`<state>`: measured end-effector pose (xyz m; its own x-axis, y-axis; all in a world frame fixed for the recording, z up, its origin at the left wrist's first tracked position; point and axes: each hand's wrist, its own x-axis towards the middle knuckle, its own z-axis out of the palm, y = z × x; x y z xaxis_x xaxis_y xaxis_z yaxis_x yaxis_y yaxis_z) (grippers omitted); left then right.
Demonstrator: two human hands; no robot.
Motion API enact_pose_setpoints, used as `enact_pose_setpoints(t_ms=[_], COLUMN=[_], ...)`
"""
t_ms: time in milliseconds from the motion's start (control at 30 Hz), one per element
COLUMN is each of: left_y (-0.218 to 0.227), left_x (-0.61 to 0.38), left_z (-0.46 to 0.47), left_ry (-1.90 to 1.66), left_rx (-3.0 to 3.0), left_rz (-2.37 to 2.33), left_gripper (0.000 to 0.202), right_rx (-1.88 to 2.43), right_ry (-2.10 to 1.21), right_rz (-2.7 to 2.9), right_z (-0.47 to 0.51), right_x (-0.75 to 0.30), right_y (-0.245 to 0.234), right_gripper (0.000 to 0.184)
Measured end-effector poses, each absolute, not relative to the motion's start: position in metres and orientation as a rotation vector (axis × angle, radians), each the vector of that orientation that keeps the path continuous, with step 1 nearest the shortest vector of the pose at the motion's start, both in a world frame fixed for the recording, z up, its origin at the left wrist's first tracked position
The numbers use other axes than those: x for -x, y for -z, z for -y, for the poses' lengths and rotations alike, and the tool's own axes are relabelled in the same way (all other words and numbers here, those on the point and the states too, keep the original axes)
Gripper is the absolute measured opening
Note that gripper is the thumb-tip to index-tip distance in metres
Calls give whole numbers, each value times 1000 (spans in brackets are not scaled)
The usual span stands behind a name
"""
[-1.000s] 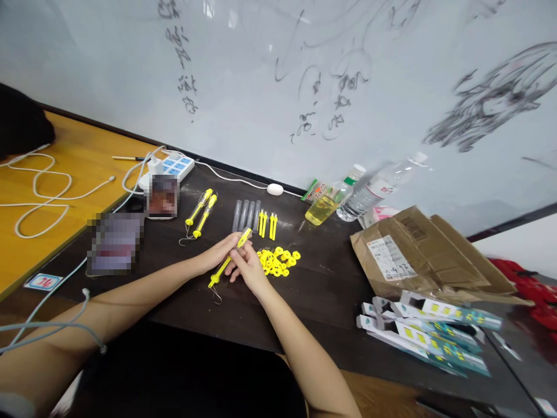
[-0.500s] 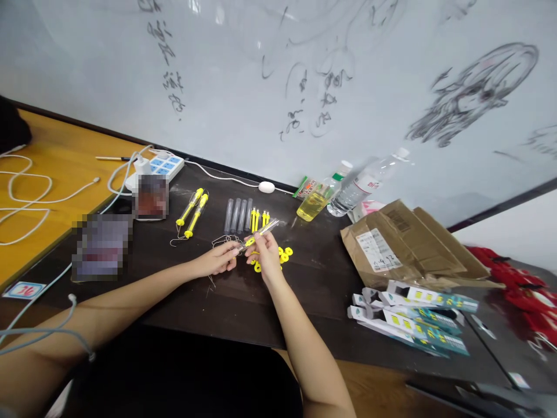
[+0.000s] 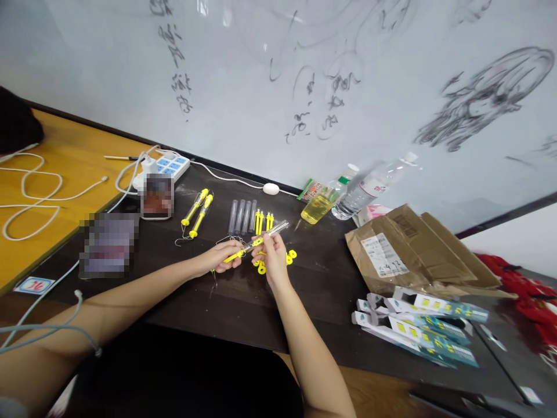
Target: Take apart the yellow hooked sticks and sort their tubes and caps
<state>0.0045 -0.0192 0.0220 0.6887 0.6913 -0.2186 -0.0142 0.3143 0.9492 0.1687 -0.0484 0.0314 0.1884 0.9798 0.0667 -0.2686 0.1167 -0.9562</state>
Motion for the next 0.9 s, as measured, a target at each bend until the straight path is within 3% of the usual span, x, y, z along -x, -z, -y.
enact_pose_setpoints(t_ms=[267, 900], left_y=[-23, -19], left_x=[1, -2], left_z=[26, 29], left_ry=[-473, -499], left_rx=[-1443, -1311], left_rz=[-706, -599], left_gripper=[33, 16], right_rx=[997, 942], right_ry=[-1063, -924], right_rz=[974, 920], right_z=[54, 54], right_x=[-169, -171], right_y=[-39, -40], right_gripper=[30, 27])
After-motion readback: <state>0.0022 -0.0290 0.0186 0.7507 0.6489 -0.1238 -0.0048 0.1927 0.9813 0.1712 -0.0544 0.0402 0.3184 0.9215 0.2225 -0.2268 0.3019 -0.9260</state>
